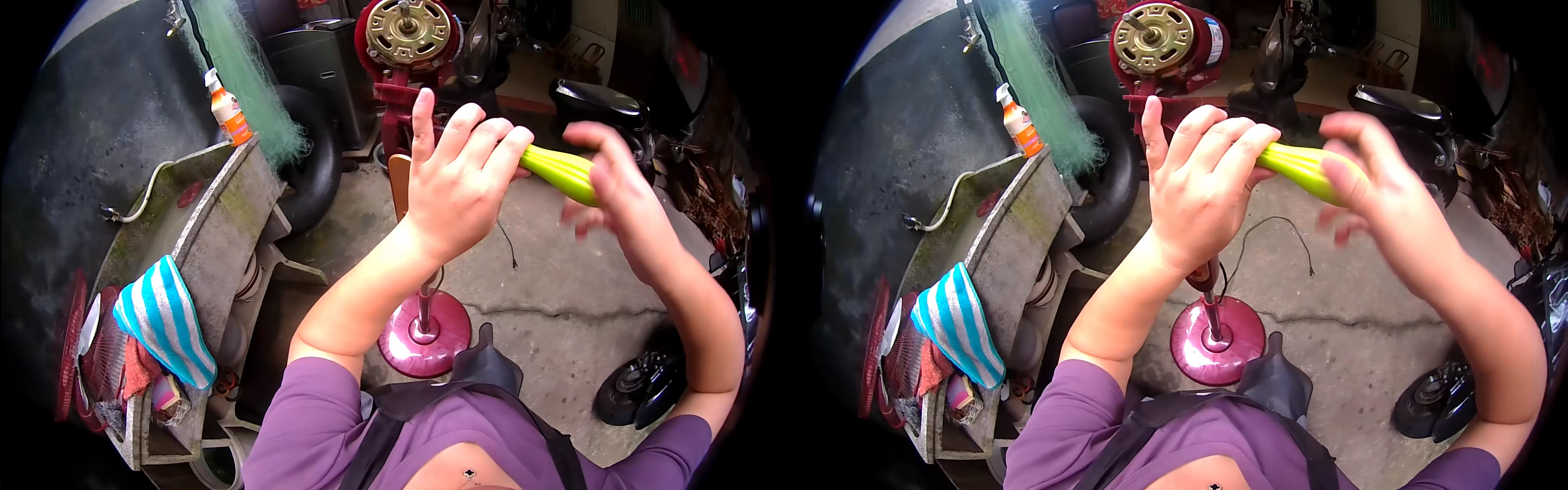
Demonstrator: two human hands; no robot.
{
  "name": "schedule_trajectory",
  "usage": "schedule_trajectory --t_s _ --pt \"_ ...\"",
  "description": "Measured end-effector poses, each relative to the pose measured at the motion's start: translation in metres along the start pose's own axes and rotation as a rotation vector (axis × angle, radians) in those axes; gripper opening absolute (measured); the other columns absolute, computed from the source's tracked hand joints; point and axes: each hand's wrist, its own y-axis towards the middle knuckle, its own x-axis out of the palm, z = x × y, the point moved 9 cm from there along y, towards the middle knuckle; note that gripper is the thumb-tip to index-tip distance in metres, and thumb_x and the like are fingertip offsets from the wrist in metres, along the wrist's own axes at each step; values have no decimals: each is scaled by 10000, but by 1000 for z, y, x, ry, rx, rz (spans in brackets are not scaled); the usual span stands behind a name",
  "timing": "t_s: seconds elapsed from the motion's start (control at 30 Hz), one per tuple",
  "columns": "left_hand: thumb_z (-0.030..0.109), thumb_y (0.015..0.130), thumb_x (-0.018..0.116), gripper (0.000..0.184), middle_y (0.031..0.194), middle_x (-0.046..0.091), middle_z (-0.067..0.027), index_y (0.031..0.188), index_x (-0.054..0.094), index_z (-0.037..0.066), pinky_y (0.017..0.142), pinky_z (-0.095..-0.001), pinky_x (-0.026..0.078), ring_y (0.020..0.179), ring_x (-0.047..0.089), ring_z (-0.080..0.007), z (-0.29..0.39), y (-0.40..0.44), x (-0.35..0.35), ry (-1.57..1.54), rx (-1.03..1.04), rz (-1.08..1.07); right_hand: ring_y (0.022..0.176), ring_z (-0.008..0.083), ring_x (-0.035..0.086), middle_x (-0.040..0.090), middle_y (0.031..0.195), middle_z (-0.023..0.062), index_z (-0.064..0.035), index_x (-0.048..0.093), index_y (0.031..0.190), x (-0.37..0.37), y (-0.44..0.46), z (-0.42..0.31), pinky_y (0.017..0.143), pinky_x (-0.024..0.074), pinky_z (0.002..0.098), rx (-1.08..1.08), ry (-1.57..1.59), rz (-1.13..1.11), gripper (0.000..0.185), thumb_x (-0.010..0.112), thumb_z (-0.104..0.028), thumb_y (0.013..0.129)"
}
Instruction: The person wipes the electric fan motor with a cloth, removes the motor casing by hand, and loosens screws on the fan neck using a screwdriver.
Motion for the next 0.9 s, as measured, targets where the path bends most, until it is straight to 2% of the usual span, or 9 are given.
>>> schedule_trajectory --t_s 0.03,0.1,0.23,0.33,0.43,0.53,0.7,0.77,0.9 --pt "269 832 675 279 994 644 7 1074 679 131 1207 -592 127 1049 589 -226 1 -3 1 -4 -3 2 601 143 603 627 852 98 -41 568 1228 15 -9 10 525 474 257 437 191 -79 551 530 -541 999" --pt "294 812 726 380 1087 644 25 1168 674 169 1203 -545 127 1114 551 -222 1 -9 2 26 -28 5 460 117 517 574 662 54 -88 560 1231 17 -9 20 453 409 232 493 286 -5 479 460 -514 1037" --pt "449 699 877 1051 1441 351 -216 1507 340 43 1157 -502 240 1339 319 -383 -45 -42 -23 -93 -324 176 490 80 494 588 716 39 -89 589 1153 15 -2 19 463 376 206 381 273 -31 417 489 -477 1037" --pt "384 710 881 1108 1460 373 -282 1524 243 -16 1121 -468 354 1360 384 -430 -105 -83 12 -428 -754 -11 545 54 473 592 761 21 -94 581 1179 7 7 11 484 351 202 207 2 35 354 536 -413 1031" --pt "275 716 866 1018 1391 481 -256 1505 280 11 1084 -446 400 1292 489 -404 -109 -89 17 -451 -846 -101 685 182 535 559 843 68 -91 644 1053 51 -30 -62 578 442 294 -1165 -1389 115 223 691 -105 835" --pt "272 726 854 989 1391 480 -250 1499 291 21 1073 -445 411 1284 494 -406 -98 -85 17 -442 -810 -101 796 196 560 575 907 52 -79 660 922 68 -55 -46 599 460 307 -1734 -1527 -32 186 656 -83 736" --pt "268 725 856 985 1392 481 -245 1498 293 31 1070 -449 415 1290 493 -404 -107 -89 17 -437 -805 -91 918 283 555 525 1062 114 -46 666 1069 63 -35 -63 716 512 374 -1327 -1263 -47 420 693 54 662" --pt "269 723 859 985 1394 481 -242 1496 295 34 1069 -451 415 1290 494 -404 -108 -89 17 -426 -792 -84 1055 264 532 491 1200 120 -48 560 1277 38 -18 -61 941 447 321 -896 -999 101 563 637 54 729" --pt "269 720 862 979 1398 486 -241 1490 305 33 1071 -447 415 1283 502 -399 -106 -91 21 -433 -789 -82 1139 154 524 505 1290 100 -44 490 1351 -3 6 6 996 420 265 -106 86 179 546 659 -66 832"
